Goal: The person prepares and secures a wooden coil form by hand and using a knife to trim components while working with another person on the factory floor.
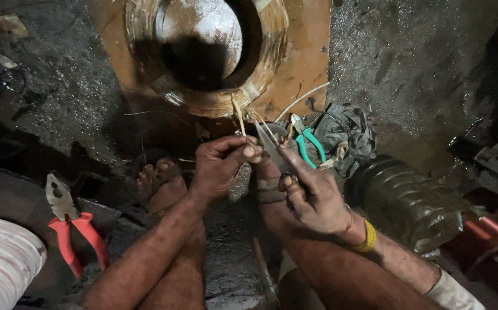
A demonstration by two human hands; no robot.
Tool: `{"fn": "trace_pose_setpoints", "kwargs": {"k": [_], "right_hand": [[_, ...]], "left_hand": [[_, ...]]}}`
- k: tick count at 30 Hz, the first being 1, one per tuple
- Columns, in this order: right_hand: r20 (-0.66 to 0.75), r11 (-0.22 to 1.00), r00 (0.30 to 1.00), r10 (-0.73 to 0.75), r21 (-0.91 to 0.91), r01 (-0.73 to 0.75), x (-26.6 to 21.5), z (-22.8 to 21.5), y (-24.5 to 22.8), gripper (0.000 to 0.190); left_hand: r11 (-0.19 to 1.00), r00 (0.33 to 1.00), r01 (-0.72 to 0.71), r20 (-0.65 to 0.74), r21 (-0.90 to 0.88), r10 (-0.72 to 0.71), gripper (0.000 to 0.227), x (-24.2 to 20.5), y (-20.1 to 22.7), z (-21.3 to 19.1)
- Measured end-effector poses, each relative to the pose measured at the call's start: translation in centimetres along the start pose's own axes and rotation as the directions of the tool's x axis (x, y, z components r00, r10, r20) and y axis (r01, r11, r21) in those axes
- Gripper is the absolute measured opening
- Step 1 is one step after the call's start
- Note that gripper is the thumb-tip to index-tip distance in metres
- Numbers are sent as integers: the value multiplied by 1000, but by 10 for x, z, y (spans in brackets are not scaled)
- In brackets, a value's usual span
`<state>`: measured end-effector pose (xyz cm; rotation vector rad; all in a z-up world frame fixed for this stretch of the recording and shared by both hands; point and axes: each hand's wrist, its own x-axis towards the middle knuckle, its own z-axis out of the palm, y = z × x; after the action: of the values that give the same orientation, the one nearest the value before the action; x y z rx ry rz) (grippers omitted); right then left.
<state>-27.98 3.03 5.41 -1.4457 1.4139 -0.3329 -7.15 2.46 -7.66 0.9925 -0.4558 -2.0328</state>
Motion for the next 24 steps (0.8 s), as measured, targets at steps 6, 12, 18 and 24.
{"fn": "trace_pose_setpoints", "kwargs": {"k": [6, 12, 18, 24], "right_hand": [[-31, 913, 916, -401, -98, 396, 8, 6, 9, 64], [29, 959, 962, -271, -77, 272, 3, 3, 9, 66], [70, 959, 965, -254, -112, 261, 0, -2, 3, 70], [23, 907, 926, -377, -193, 374, 11, -4, -14, 72]], "left_hand": [[999, 999, 20, 44, -50, -18, 19, 0, -3, -1], [997, 998, 32, 52, -71, -28, 17, 0, -5, -3], [998, 999, -22, 32, 59, 20, 16, 2, -1, -4], [995, 999, -39, -3, 89, 39, 15, 3, 2, 1]]}}
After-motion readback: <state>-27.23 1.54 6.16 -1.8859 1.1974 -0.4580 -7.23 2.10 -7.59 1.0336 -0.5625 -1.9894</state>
